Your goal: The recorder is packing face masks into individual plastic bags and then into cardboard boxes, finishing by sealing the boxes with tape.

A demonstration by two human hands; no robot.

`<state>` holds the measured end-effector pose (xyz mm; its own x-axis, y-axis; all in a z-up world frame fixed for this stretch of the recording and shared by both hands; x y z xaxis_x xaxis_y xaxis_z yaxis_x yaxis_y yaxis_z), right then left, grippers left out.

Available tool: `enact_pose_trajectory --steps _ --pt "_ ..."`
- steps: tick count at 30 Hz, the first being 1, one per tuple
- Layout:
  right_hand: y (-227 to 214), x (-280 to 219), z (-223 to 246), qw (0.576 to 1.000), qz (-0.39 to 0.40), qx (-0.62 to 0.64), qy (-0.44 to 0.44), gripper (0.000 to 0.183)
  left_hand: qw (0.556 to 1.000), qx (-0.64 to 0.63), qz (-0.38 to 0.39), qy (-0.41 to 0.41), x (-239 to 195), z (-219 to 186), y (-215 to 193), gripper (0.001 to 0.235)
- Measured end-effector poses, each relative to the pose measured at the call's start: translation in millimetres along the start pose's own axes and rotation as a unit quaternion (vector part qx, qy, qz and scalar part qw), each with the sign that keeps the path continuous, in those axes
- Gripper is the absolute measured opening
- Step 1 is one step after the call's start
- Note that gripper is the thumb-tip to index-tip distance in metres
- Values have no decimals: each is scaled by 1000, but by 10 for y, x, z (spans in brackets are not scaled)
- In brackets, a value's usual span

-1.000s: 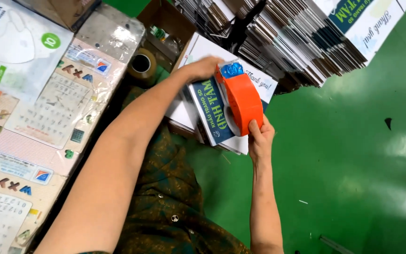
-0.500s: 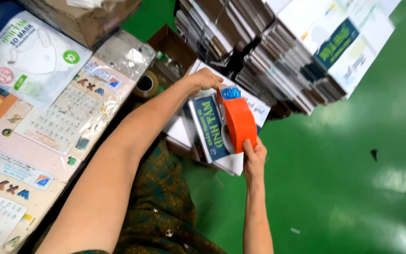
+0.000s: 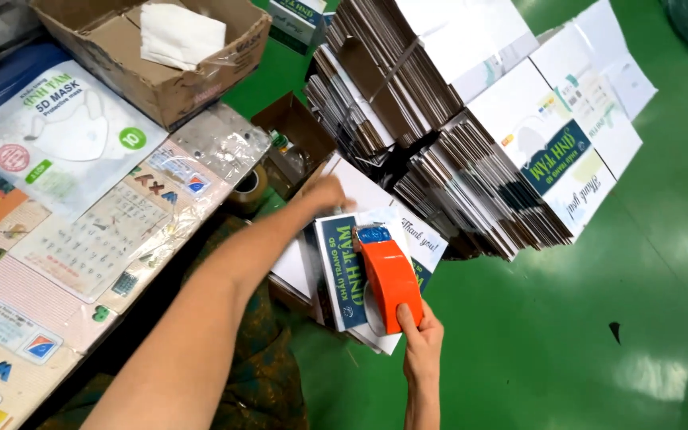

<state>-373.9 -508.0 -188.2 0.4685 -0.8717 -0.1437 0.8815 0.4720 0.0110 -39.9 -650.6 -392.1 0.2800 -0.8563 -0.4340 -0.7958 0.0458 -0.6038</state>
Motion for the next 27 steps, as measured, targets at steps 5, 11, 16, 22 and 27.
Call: enact_pose_trajectory --steps 5,11,16,22,27 --pt "-7 -50 -99 1000 -15 -6 11 47 962 -203 103 154 1089 771 1313 111" --pt "4 -49 -10 999 -38 -11 -2 48 956 -148 242 69 631 641 1300 67" --pt "32 -62 13 1000 -26 -9 -4 45 881 -445 24 157 -498 171 63 50" --pt "81 -29 109 1000 5 -21 17 44 935 -193 -81 285 -1527 -278 -274 52" --pt "-806 -1363 -324 993 -24 -105 54 44 949 -206 -25 237 -1616 -263 -245 49"
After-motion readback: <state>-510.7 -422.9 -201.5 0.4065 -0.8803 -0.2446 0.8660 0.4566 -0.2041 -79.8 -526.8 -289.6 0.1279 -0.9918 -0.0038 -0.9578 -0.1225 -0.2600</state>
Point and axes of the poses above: each hand's wrist, its own x-axis towards the middle knuckle, its own y-axis out of the palm, z = x × y, the point moved 9 cm from there along x, towards the middle knuckle, and after that the axes turned 4 degrees about z, right-handed, at the moved point
